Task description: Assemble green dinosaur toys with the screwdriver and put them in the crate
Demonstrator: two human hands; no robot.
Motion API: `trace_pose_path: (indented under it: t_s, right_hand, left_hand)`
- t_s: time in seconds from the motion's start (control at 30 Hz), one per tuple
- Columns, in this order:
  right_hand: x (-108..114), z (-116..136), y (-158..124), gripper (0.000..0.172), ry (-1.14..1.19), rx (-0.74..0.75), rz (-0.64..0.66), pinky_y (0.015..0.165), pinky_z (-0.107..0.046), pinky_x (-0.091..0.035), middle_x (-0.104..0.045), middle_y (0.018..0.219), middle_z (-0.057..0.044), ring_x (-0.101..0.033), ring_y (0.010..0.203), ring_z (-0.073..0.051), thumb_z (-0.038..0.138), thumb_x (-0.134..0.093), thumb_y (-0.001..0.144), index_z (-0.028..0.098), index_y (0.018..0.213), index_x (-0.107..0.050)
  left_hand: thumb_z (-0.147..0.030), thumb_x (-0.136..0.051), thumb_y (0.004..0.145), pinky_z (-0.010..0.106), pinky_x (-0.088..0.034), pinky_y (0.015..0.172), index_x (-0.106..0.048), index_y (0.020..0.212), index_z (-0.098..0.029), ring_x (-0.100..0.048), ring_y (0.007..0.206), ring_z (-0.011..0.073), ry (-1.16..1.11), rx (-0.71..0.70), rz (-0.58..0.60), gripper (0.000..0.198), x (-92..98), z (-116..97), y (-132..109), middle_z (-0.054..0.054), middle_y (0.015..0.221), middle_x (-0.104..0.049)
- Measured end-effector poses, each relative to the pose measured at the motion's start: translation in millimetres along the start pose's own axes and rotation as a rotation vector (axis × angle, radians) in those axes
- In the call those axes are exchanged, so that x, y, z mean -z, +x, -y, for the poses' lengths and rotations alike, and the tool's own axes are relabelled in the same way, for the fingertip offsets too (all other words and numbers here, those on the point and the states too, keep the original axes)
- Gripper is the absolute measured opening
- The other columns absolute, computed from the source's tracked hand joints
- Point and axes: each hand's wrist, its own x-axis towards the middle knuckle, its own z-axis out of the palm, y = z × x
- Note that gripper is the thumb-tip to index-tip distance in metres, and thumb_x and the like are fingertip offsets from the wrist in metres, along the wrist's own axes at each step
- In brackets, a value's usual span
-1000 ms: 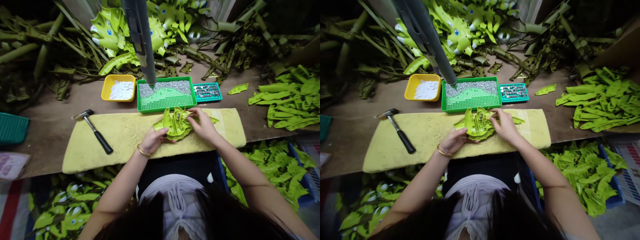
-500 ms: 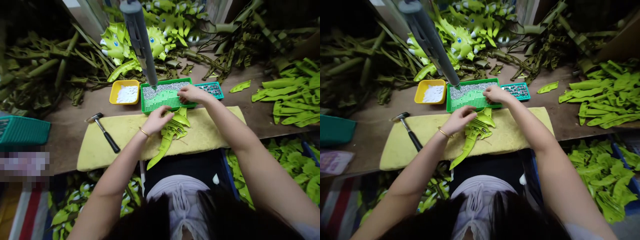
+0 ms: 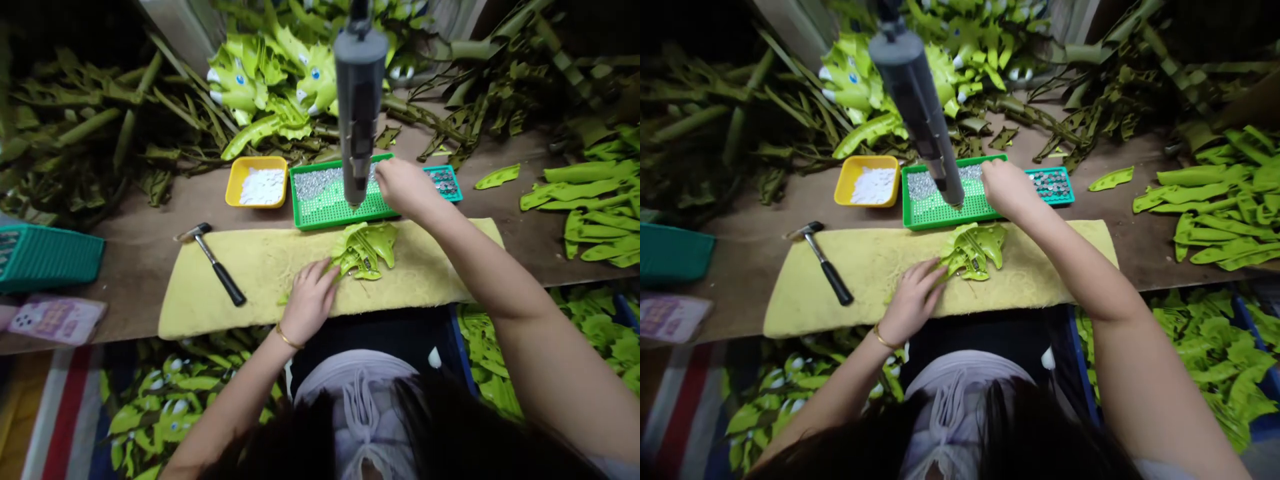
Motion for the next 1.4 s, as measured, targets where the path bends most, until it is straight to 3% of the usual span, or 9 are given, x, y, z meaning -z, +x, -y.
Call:
trace_pose_path:
  t_s: [0.2,0.37,0.5,0.7,0.83,0.93,1.1,1.27,1.4]
  right_hand:
    - [-16.3,17.3,-104.8,0.023,0.233,0.368,0.017,0.072,-0.029,-0.047,-0.07,0.089,-0.007,-0.061,0.079,-0.017,0.029,-0.047,0.095,0.017,0.097,-0.065]
    - [-55.7,30.5,-130.4,0.022,0.026,0.58,-0.071,0.088,-0.038,-0.046,-0.067,0.108,-0.011,-0.057,0.1,-0.023,0.032,-0.052,0.093,0.015,0.098,-0.066]
    - [-65.2,49.7,-125.0,0.019,-0.215,0.523,-0.166,0.097,-0.04,-0.04,-0.066,0.11,-0.012,-0.052,0.104,-0.026,0.021,-0.05,0.092,0.013,0.097,-0.067]
    - [-67.5,65.9,-125.6,0.015,-0.287,0.434,-0.16,0.079,-0.04,-0.045,-0.067,0.096,-0.013,-0.054,0.088,-0.025,0.016,-0.052,0.088,0.013,0.086,-0.067]
    - [-69.8,59.2,-119.3,0.016,0.013,0.365,-0.231,0.075,-0.042,-0.048,-0.067,0.094,-0.014,-0.058,0.086,-0.026,0.026,-0.051,0.089,0.017,0.081,-0.063]
    - [-65.3,46.0,-115.3,0.02,0.442,0.139,-0.109,0.074,-0.042,-0.052,-0.068,0.088,-0.01,-0.062,0.082,-0.024,0.037,-0.052,0.088,0.021,0.083,-0.061]
    - [-58.8,27.7,-118.3,0.033,0.944,-0.425,-0.088,0.077,-0.041,-0.056,-0.07,0.084,-0.005,-0.067,0.078,-0.023,0.053,-0.068,0.071,0.025,0.089,-0.063]
    - [-57.9,30.9,-119.5,0.045,1.009,-0.579,-0.117,0.081,-0.039,-0.054,-0.071,0.089,-0.005,-0.066,0.081,-0.022,0.054,-0.078,0.056,0.024,0.088,-0.068]
    - [-61.6,35.1,-115.9,0.045,0.986,-0.566,-0.177,0.072,-0.035,-0.052,-0.068,0.079,-0.003,-0.063,0.072,-0.018,0.053,-0.08,0.052,0.021,0.082,-0.066]
  left_hand:
    - [-0.021,-0.047,0.095,0.048,-0.048,0.099,-0.065,0.12,-0.02,-0.054,0.116,0.0275,-0.079,0.006,-0.013,0.031,-2.6,16.8,18.1,0.012,0.13,-0.062]
    - [-0.022,-0.048,0.095,0.048,-0.048,0.099,-0.067,0.117,-0.021,-0.053,0.115,0.0265,-0.122,-0.007,-0.005,0.029,-2.1,17.2,23.1,0.01,0.131,-0.062]
    - [-0.021,-0.048,0.095,0.044,-0.047,0.101,-0.067,0.113,-0.02,-0.055,0.113,0.0233,-0.163,-0.011,-0.014,0.026,0.2,14.6,24.2,0.009,0.131,-0.062]
    - [-0.022,-0.046,0.096,0.041,-0.045,0.103,-0.066,0.117,-0.019,-0.056,0.117,0.0211,-0.17,0.017,0.069,0.029,1.7,11.9,25.6,0.009,0.134,-0.061]
    - [-0.025,-0.041,0.098,0.041,-0.045,0.105,-0.066,0.118,-0.022,-0.057,0.119,0.0205,-0.157,0.057,0.096,0.032,2.2,4.1,20.0,0.007,0.136,-0.06]
    - [-0.03,-0.052,0.093,0.034,-0.047,0.107,-0.068,0.113,-0.027,-0.058,0.121,0.0181,-0.152,0.013,0.032,0.025,17.5,12.0,20.0,0.004,0.135,-0.061]
    - [-0.026,-0.056,0.089,0.045,-0.035,0.117,-0.062,0.115,-0.018,-0.047,0.132,0.0247,-0.007,0.327,-0.322,0.028,96.5,108.5,61.2,0.012,0.135,-0.057]
    - [-0.015,-0.053,0.087,0.059,-0.021,0.114,-0.045,0.13,-0.009,-0.036,0.137,0.0354,0.137,0.873,-0.865,0.043,183.0,242.6,114.4,0.024,0.142,-0.038]
    - [-0.016,-0.062,0.085,0.045,-0.033,0.108,-0.058,0.111,-0.012,-0.051,0.122,0.0268,0.113,0.893,-0.721,0.027,204.4,291.6,123.4,0.017,0.135,-0.045]
